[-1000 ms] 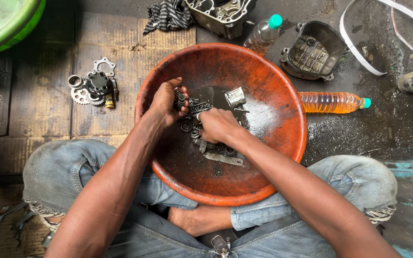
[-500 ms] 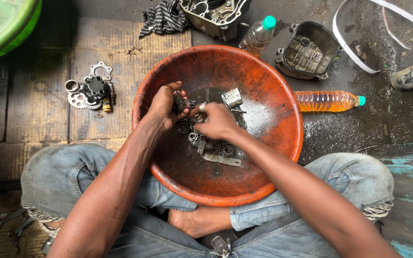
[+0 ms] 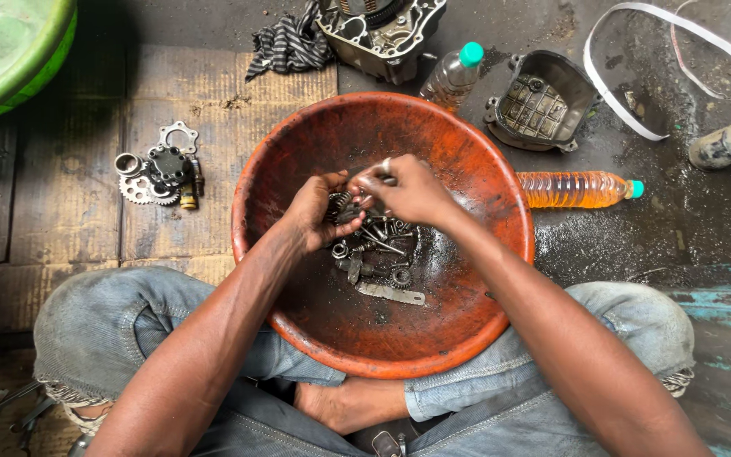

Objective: The person sits cross-legged on the floor and cleans various small metal engine parts in a red plastic basin. They pour a yellowish liquid from a plastic bottle onto the parts and scrub them by hand, occasionally picking up individual components to inspect them before placing them back in the basin.

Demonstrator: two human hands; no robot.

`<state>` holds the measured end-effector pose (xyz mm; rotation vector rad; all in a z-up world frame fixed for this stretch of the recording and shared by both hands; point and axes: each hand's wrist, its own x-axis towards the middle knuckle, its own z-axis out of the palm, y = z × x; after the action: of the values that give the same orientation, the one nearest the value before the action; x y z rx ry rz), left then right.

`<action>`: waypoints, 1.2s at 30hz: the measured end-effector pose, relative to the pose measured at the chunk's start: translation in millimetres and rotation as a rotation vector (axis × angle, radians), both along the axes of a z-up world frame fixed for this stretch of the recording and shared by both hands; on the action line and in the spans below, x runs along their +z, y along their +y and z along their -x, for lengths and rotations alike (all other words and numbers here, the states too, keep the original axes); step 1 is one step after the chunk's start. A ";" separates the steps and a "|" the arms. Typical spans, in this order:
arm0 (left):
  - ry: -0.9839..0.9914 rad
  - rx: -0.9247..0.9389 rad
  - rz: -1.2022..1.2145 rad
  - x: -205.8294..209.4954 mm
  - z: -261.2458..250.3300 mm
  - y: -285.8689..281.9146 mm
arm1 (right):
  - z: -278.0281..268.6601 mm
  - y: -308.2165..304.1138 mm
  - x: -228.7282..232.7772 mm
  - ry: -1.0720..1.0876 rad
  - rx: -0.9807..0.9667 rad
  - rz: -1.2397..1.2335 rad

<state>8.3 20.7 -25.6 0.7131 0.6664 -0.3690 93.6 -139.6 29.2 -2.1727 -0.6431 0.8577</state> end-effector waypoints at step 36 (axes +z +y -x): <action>-0.008 0.226 -0.061 3.8 -13.0 27.5 | -48.8 -54.0 -38.3 0.100 0.430 0.757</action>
<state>21.3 48.2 -21.8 0.6885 0.7444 -0.1388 142.4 -193.6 -9.1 -2.6588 -0.8461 1.6349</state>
